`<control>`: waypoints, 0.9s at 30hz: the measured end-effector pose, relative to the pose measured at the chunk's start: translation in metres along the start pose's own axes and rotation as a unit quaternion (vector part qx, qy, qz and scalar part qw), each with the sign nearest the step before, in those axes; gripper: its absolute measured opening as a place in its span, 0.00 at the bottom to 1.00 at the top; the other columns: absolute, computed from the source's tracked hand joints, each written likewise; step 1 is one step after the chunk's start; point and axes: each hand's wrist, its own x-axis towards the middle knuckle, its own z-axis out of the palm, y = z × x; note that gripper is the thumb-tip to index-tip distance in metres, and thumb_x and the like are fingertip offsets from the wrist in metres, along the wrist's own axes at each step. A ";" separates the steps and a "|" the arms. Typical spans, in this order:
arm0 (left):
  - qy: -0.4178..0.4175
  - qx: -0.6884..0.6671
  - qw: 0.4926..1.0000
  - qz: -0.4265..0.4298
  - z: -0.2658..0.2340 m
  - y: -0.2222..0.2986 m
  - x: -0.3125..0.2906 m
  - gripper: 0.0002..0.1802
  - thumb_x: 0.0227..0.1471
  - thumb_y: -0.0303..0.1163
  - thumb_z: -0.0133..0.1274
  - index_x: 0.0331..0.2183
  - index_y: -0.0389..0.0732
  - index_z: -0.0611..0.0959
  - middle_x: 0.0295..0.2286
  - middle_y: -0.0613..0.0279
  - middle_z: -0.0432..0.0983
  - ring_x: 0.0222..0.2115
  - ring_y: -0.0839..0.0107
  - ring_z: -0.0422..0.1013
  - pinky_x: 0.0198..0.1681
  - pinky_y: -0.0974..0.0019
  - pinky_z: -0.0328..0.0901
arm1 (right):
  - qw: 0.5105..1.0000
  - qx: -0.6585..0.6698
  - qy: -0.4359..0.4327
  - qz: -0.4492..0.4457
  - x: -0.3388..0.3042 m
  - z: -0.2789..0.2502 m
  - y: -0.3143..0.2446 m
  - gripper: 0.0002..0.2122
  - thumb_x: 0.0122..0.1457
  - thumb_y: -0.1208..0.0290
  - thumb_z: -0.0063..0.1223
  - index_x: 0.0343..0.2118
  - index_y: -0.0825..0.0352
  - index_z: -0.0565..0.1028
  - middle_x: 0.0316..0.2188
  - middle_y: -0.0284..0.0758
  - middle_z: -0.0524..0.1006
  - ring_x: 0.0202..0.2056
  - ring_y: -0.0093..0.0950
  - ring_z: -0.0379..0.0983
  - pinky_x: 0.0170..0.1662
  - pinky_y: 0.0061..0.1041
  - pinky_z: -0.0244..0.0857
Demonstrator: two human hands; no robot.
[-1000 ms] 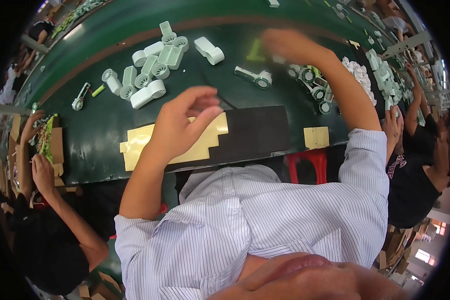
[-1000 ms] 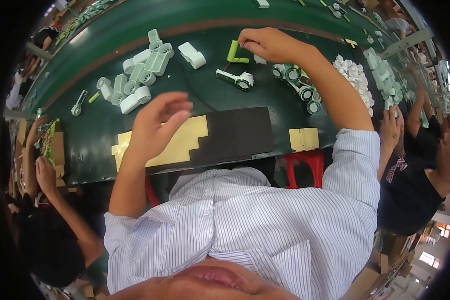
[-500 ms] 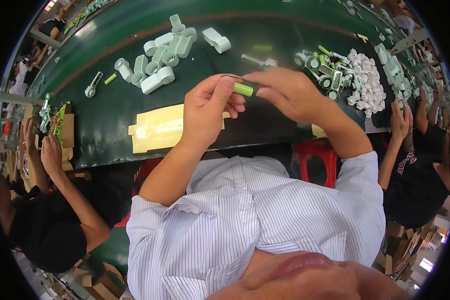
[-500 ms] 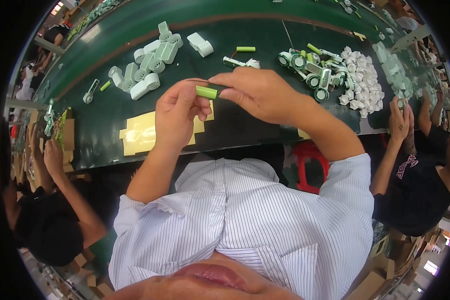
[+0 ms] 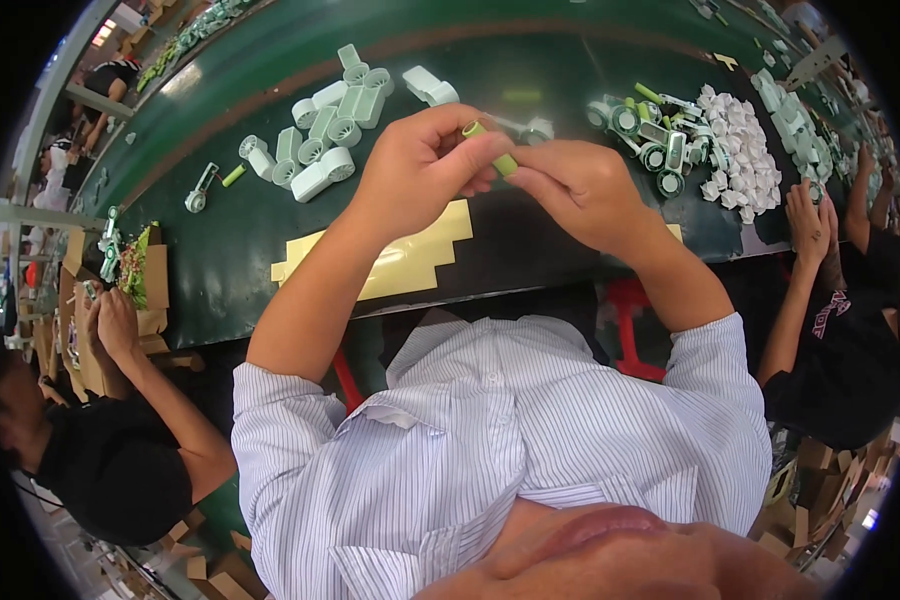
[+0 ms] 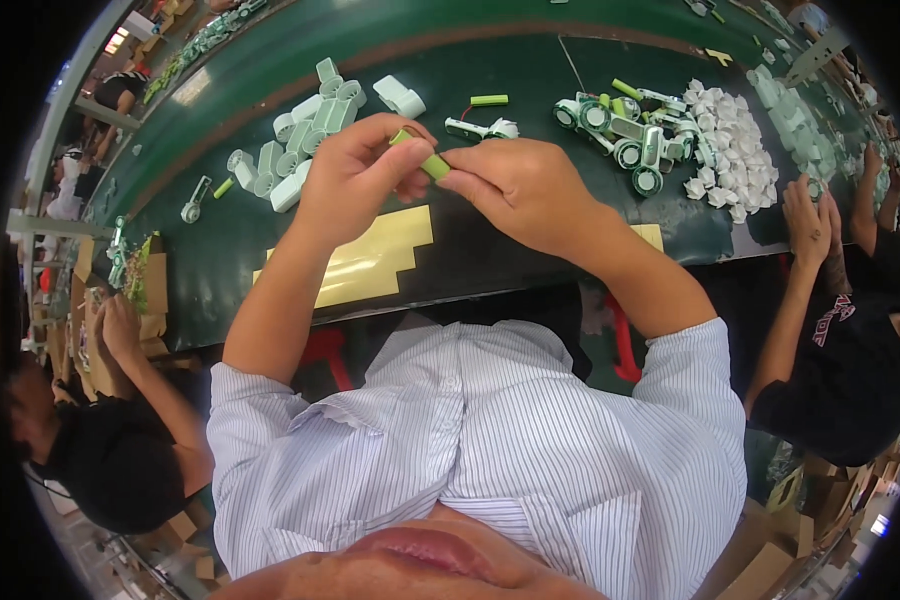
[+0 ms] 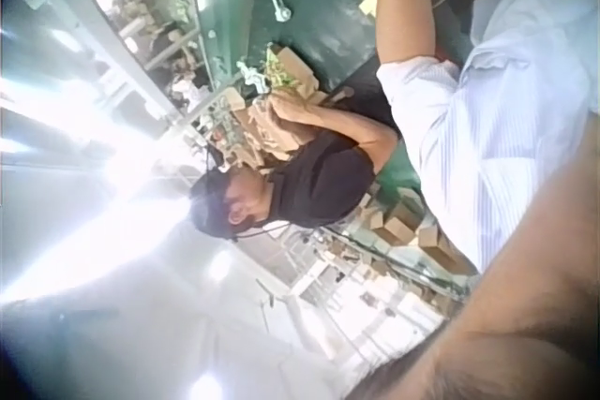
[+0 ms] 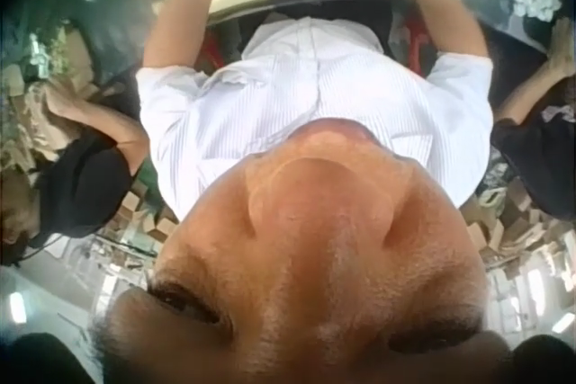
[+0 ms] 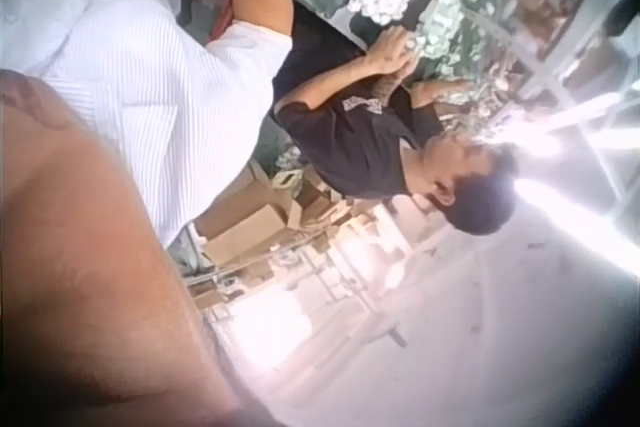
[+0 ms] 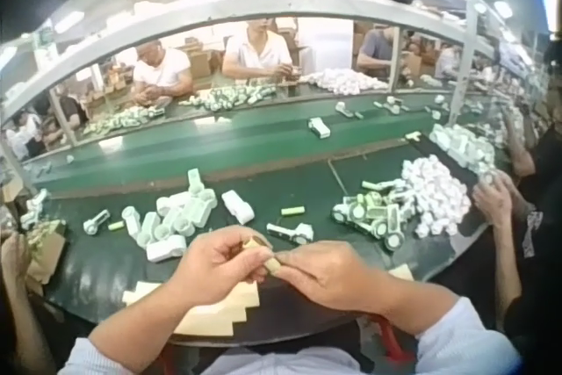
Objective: The person assembles components of small portable electric fans by hand, attaching fan blades, fan motors, and fan bases to the fan housings.
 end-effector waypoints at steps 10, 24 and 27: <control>-0.079 0.593 0.783 0.169 -0.086 -0.055 0.125 0.36 0.43 0.16 0.51 0.56 0.49 0.70 0.51 0.56 0.68 0.50 0.54 0.67 0.52 0.58 0.64 | 0.940 0.196 0.028 0.277 -0.003 -0.023 0.022 0.10 0.55 0.68 0.57 0.33 0.71 0.80 0.23 0.30 0.78 0.21 0.15 0.67 0.25 0.16 0.61; 0.177 -0.066 0.974 -0.126 -0.010 -0.073 0.059 0.25 0.54 0.49 0.54 0.34 0.34 0.73 0.26 0.58 0.73 0.23 0.72 0.71 0.22 0.68 0.68 | 0.974 0.089 0.002 0.207 -0.005 -0.008 -0.002 0.09 0.54 0.71 0.56 0.32 0.72 0.79 0.23 0.33 0.78 0.24 0.19 0.72 0.29 0.19 0.66; 0.223 -0.126 0.960 -0.109 0.014 -0.074 0.028 0.31 0.54 0.56 0.53 0.38 0.33 0.70 0.25 0.59 0.72 0.24 0.75 0.72 0.20 0.72 0.69 | 0.976 0.091 -0.036 0.192 -0.002 0.005 -0.002 0.08 0.54 0.71 0.56 0.32 0.72 0.79 0.22 0.34 0.78 0.24 0.21 0.74 0.30 0.20 0.66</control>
